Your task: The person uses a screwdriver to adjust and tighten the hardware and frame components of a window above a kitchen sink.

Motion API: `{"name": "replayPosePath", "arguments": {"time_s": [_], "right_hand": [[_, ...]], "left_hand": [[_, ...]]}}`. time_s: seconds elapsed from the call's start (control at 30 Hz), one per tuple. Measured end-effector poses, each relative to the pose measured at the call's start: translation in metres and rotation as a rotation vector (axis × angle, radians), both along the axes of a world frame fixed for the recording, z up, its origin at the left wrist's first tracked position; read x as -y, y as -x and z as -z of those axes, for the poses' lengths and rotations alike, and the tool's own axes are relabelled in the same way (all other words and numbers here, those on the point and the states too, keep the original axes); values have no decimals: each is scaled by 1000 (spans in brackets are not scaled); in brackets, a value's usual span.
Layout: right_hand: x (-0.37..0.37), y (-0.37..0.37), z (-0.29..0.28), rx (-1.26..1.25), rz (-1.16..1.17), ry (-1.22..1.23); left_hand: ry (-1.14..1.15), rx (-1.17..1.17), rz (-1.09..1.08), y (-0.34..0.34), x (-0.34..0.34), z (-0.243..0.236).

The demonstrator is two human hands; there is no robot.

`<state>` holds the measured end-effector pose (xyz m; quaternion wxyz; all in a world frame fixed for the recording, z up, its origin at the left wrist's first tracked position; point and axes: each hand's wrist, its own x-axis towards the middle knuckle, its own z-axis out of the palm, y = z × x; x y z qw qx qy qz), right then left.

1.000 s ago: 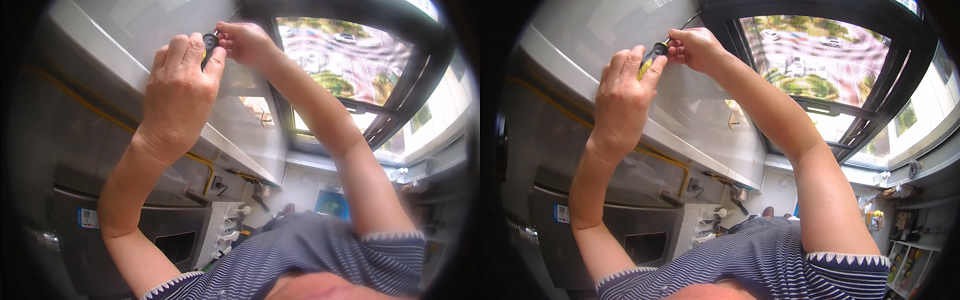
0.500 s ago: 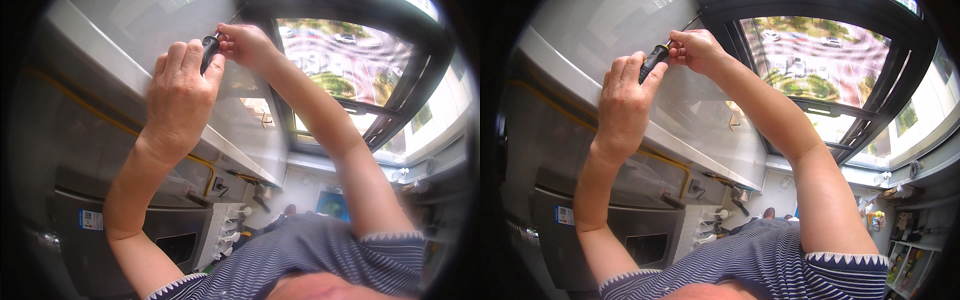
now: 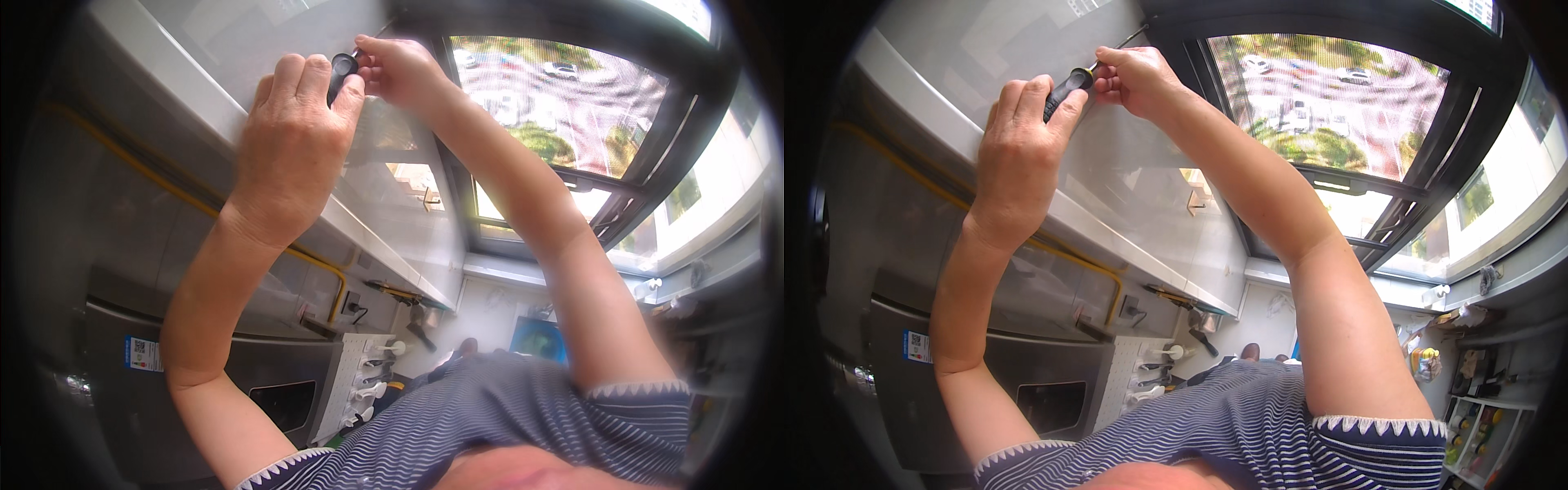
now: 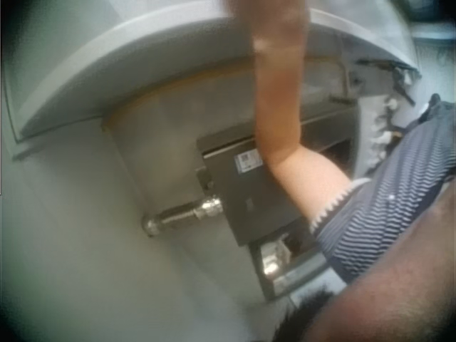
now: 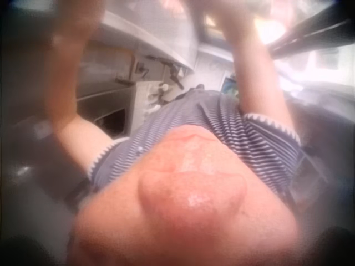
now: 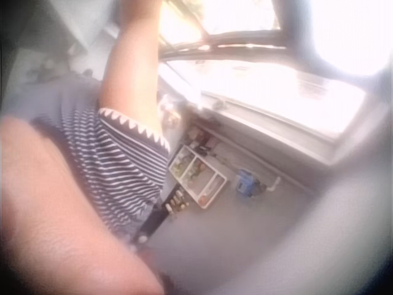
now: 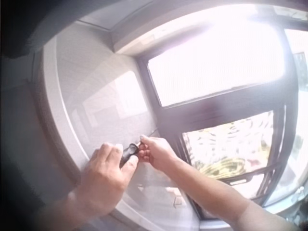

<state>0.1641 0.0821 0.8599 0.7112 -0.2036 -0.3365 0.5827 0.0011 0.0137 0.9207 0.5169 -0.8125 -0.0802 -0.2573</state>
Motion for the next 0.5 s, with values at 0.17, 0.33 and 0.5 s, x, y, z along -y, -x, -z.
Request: {"name": "replayPosePath", "arguments": {"time_s": [0.17,0.33,0.5], "right_hand": [[4,3,5,5,22,32],[16,3,3,110,81,47],[37,8,1,450,112,40]], "left_hand": [[74,-20,-102,-5,1,14],[124,66,-119,-11,5,20],[182,240,-71,-13,4,34]]}}
